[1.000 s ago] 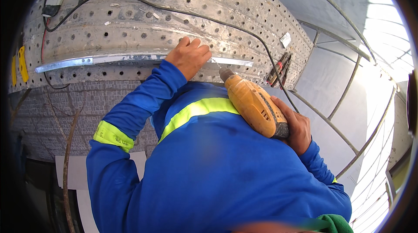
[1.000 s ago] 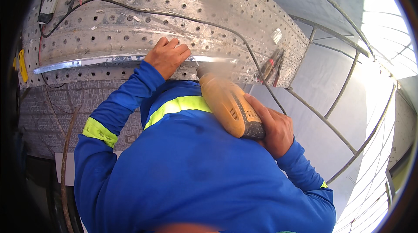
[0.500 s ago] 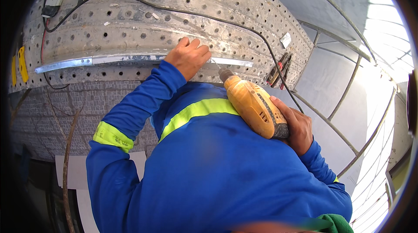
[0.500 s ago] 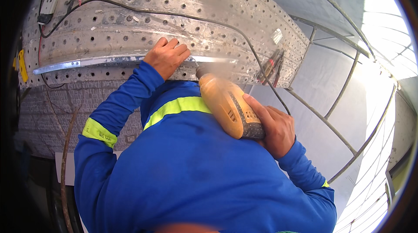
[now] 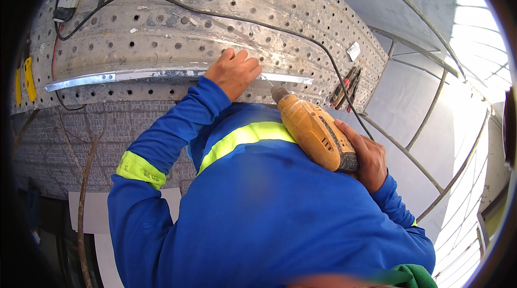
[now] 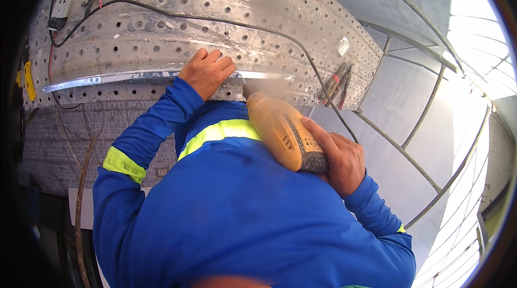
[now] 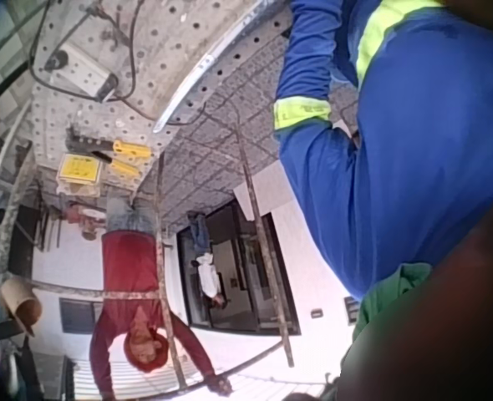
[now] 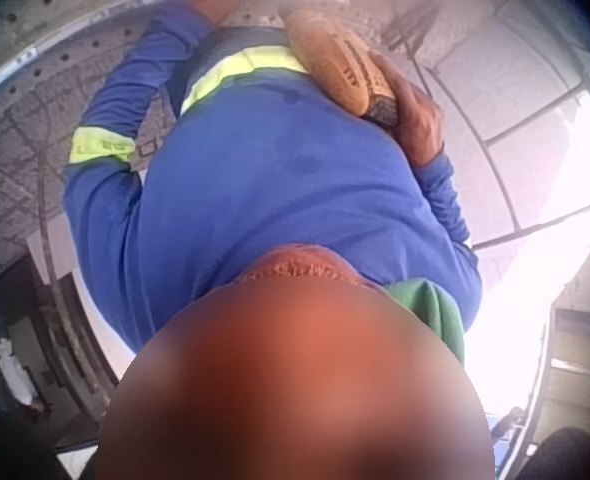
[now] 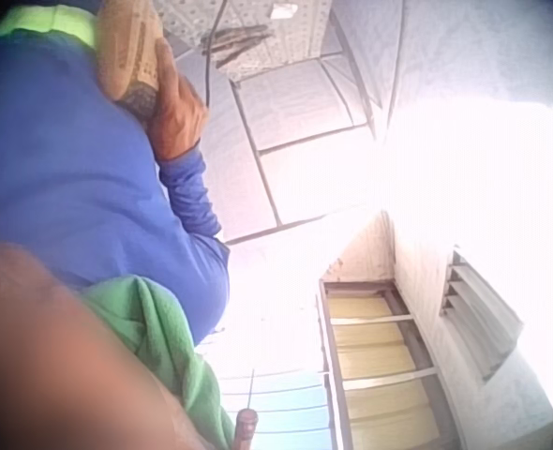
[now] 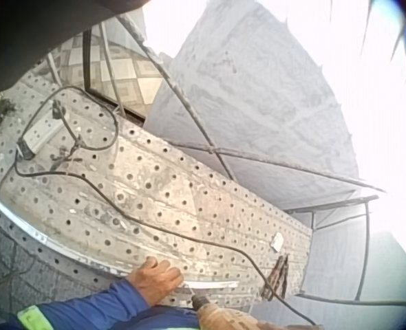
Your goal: The person positions LED light strips on a perforated metal surface, uses a corded drill to fasten them, and secures the strips with a yellow caulking gun. The person repeats this process along the length of the surface.
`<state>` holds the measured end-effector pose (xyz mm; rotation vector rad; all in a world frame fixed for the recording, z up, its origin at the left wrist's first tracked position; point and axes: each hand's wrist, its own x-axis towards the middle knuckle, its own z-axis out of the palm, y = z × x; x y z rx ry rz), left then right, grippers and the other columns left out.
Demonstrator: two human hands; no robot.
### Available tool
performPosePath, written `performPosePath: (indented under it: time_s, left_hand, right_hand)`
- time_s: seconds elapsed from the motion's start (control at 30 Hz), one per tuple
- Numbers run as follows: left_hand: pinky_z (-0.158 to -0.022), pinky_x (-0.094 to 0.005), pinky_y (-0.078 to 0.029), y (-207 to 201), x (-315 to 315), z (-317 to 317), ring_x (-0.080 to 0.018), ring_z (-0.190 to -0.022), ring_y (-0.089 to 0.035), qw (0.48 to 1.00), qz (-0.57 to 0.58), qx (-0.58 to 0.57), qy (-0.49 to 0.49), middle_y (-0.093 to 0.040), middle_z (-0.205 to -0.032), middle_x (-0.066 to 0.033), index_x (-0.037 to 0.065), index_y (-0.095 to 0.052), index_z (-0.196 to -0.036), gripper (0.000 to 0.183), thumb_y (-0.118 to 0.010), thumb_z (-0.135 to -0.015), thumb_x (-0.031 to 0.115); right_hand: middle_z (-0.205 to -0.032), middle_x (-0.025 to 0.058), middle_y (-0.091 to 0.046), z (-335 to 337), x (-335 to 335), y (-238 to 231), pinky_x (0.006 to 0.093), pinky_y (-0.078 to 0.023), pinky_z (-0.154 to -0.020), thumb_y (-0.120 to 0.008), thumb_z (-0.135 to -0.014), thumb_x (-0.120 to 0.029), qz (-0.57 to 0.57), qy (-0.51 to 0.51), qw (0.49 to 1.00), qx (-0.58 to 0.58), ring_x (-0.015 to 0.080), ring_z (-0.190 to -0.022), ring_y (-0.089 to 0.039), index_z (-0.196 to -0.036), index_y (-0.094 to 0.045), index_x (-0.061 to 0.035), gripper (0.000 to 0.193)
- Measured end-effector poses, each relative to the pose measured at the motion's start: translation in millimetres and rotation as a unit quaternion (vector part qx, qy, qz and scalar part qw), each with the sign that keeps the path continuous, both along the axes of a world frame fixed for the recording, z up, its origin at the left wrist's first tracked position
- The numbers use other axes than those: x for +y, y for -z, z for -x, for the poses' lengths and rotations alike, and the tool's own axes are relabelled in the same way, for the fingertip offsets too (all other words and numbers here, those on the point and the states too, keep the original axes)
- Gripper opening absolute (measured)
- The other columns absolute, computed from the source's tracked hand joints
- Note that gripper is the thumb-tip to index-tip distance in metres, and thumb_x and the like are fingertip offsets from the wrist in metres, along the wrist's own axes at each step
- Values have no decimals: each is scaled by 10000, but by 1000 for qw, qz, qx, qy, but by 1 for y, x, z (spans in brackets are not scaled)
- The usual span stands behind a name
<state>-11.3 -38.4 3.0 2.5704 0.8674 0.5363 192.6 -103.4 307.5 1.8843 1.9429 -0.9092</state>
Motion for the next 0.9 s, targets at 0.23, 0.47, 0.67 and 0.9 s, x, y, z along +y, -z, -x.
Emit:
performPosePath:
  time_s: [0.23,0.47,0.67,0.9]
  left_hand:
    - [-852,-334,-460,2,0,0,-183,-1020,-628,1000,5,-4,3,-639,-946,12,167,-664,-966,128,-631,-846,141]
    - [-813,-329,-457,2,1,0,-183,-980,-629,1000,3,-15,-1,-625,-921,8,158,-650,-942,99,-621,-848,150]
    - [-805,-328,-471,0,0,0,-178,-956,-621,1000,-13,-2,-8,-606,-904,12,162,-649,-926,87,-618,-845,165]
    - [-816,-337,-475,0,-6,2,-180,-967,-614,999,13,-32,-20,-611,-936,26,169,-665,-955,121,-625,-841,177]
  right_hand:
    - [-913,168,-733,-1,2,0,412,-562,-725,-817,-784,-261,1,-7,1000,5,372,-851,-731,-1446,-567,-90,728]
    - [-909,162,-729,-6,0,0,420,-559,-725,-809,-776,-232,4,-15,1000,0,371,-830,-721,-1448,-566,-104,726]
    - [-937,167,-728,-4,3,9,429,-555,-720,-814,-753,-192,-37,-37,998,23,373,-830,-715,-1462,-552,-115,759]
    - [-1005,184,-733,-10,20,25,433,-561,-737,-832,-772,-200,10,-30,998,55,402,-865,-714,-1497,-511,-130,795]
